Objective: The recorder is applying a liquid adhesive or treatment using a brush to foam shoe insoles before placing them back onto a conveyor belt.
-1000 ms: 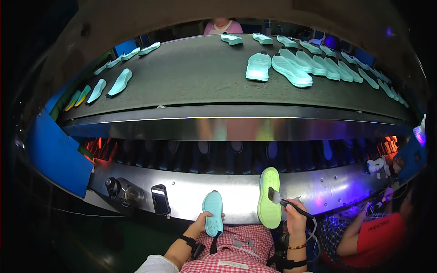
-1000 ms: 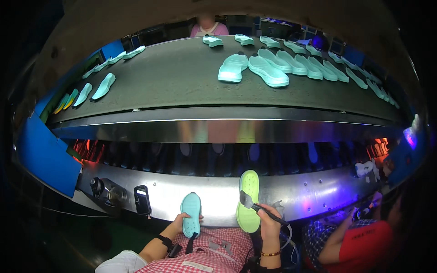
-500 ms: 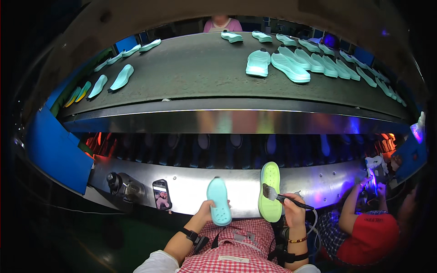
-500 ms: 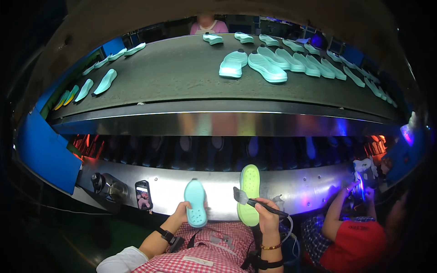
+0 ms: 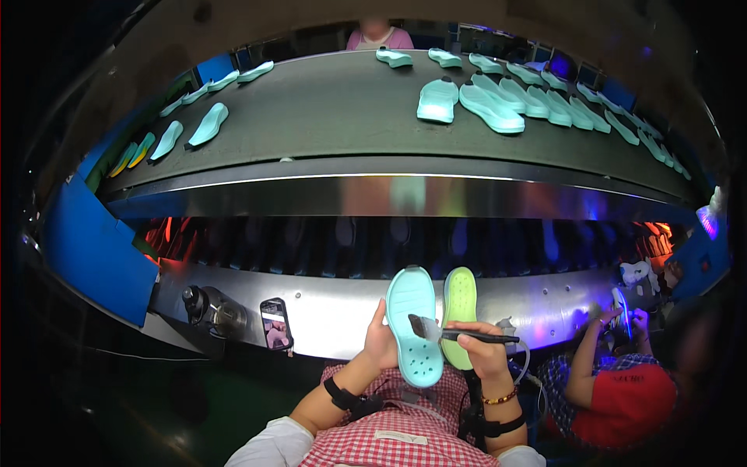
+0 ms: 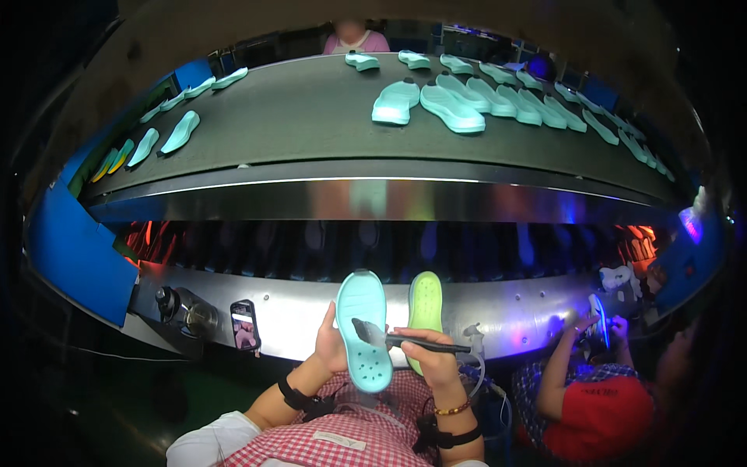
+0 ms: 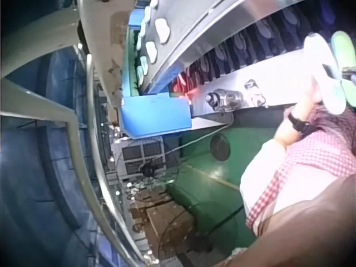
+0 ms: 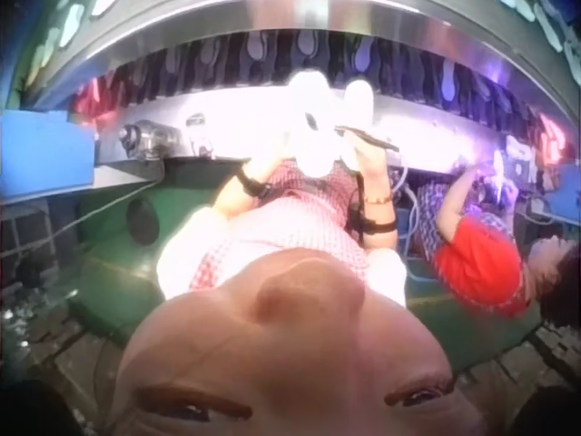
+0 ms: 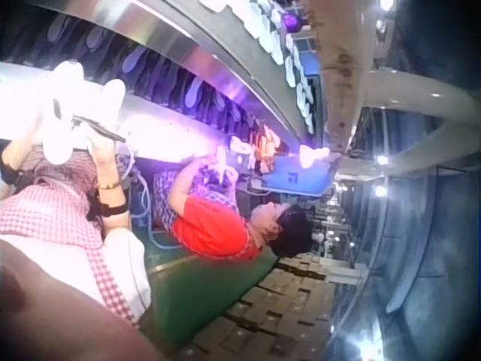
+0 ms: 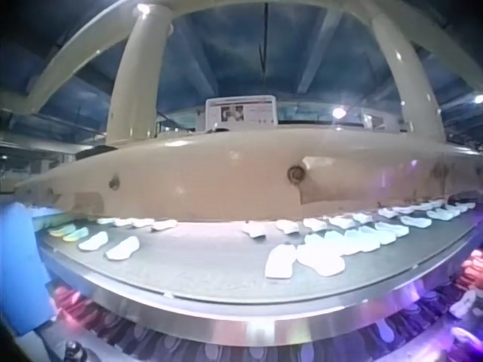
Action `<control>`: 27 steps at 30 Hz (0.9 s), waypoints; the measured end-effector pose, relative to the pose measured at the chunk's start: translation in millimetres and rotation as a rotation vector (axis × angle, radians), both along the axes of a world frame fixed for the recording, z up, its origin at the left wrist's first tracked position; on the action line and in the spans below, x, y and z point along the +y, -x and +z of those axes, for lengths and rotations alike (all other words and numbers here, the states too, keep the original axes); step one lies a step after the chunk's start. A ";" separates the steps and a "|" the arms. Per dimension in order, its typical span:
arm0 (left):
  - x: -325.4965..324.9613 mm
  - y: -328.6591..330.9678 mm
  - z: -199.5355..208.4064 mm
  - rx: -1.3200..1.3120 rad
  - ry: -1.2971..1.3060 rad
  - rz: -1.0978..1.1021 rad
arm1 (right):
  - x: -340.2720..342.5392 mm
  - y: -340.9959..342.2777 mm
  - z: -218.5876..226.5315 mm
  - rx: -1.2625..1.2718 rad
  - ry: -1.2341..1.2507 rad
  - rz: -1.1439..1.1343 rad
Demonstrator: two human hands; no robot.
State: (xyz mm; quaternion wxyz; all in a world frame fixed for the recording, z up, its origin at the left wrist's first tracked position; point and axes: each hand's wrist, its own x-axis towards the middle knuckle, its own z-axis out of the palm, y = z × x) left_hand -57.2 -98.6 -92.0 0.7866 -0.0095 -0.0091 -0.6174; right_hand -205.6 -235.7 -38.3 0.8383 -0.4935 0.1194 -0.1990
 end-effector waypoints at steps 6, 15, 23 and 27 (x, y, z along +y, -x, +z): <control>7.0 1.9 10.4 -0.025 0.169 -0.016 | -3.6 -11.1 2.6 -0.037 -0.043 0.044; 3.3 7.4 38.2 -0.192 -0.084 0.015 | -10.0 -35.7 7.5 0.028 -0.061 0.001; -17.3 21.3 37.6 -0.240 -0.353 0.296 | 4.0 -61.3 28.3 0.026 0.745 -0.124; -15.9 3.8 39.0 -0.285 -0.381 0.390 | 17.7 -42.1 44.0 -0.050 1.161 -0.039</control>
